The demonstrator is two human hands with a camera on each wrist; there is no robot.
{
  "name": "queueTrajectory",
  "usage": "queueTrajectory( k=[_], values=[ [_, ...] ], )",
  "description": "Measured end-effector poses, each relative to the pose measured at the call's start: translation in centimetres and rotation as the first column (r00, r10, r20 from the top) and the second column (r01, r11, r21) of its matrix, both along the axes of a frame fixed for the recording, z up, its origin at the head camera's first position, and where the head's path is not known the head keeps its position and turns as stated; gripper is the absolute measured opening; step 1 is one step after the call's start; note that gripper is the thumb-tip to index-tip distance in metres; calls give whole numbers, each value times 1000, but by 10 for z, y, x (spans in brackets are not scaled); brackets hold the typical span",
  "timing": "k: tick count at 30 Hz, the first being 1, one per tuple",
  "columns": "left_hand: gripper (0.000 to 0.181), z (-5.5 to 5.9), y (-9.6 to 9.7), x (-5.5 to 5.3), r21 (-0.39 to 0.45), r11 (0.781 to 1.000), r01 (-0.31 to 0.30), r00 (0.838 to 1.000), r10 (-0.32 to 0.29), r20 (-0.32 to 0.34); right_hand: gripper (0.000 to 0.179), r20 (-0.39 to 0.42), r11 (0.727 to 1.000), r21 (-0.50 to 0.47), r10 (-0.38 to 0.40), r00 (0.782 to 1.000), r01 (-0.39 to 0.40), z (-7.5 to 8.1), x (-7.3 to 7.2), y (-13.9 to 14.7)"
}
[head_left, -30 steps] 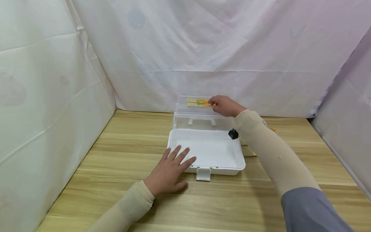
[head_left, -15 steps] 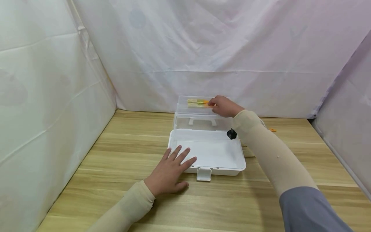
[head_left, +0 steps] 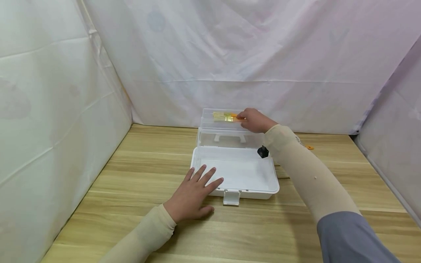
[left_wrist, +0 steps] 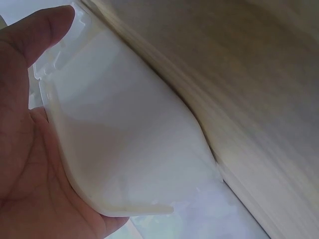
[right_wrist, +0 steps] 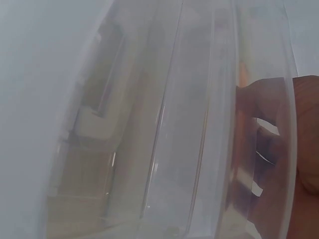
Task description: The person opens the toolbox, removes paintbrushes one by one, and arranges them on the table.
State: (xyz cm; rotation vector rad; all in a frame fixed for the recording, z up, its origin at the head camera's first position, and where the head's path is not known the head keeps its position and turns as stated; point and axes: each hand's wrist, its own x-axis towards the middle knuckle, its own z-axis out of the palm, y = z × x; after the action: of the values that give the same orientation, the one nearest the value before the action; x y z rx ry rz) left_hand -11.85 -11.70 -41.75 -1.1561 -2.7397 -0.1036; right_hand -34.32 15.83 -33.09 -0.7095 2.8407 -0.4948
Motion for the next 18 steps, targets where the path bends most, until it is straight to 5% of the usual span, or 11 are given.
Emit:
queueTrajectory(
  k=[18],
  values=[
    [85, 0, 1, -2, -11, 1000, -3, 1000, 3, -7, 35, 27, 998, -56, -12, 1000, 14, 2, 1, 3]
  ],
)
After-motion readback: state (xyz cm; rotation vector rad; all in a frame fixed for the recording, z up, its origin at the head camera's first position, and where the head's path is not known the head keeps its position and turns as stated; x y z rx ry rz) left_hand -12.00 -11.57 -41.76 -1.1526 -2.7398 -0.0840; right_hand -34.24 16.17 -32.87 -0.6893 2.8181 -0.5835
